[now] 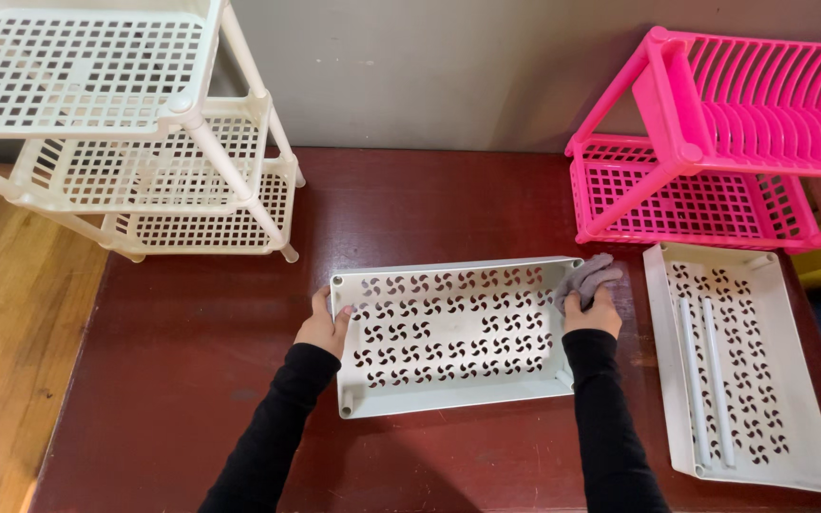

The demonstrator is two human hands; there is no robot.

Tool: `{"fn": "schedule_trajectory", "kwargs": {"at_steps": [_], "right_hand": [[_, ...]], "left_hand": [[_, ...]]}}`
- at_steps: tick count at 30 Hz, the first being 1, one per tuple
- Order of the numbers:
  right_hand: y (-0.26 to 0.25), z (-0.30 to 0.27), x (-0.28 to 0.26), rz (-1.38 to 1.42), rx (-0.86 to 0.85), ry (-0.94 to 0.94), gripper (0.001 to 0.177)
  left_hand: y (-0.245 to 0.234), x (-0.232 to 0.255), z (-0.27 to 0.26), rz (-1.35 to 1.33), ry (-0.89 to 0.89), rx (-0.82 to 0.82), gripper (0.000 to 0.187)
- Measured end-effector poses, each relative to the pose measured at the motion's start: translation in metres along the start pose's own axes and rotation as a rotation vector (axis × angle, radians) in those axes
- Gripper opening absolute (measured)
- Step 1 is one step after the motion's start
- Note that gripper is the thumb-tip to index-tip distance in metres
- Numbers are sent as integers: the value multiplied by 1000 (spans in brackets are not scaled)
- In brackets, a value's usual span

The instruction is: The person wipes the surfaces of two white plastic trays and two white rods with a gray cloth on a wooden table. The person flips the trays to clean both sides and then wipes the rods before placing them back into the trays.

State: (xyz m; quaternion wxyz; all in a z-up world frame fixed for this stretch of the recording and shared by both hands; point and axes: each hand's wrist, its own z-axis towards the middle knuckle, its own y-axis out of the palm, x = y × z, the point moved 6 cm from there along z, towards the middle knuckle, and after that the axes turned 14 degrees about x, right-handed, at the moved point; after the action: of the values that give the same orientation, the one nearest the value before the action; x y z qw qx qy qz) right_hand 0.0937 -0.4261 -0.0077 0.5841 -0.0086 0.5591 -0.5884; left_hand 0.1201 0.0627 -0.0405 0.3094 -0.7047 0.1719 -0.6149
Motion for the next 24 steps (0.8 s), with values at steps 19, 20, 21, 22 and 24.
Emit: {"fn": "schedule_trajectory", "kwargs": {"at_steps": [19, 20, 21, 22, 24], "right_hand": [[66, -95, -130, 165, -87, -273, 52], [81, -112, -140, 118, -292, -178, 59], [96, -132, -150, 70, -497, -85, 66], [104, -148, -168, -135, -574, -236, 83], [108, -179, -191, -414, -670, -449, 101]], "left_hand": [[34, -48, 5, 43, 65, 21, 48], [31, -45, 3, 21, 41, -11, 50], [28, -41, 0, -1, 18, -43, 53], [20, -32, -6, -17, 86, -28, 61], [5, -14, -18, -49, 222, 3, 77]]}}
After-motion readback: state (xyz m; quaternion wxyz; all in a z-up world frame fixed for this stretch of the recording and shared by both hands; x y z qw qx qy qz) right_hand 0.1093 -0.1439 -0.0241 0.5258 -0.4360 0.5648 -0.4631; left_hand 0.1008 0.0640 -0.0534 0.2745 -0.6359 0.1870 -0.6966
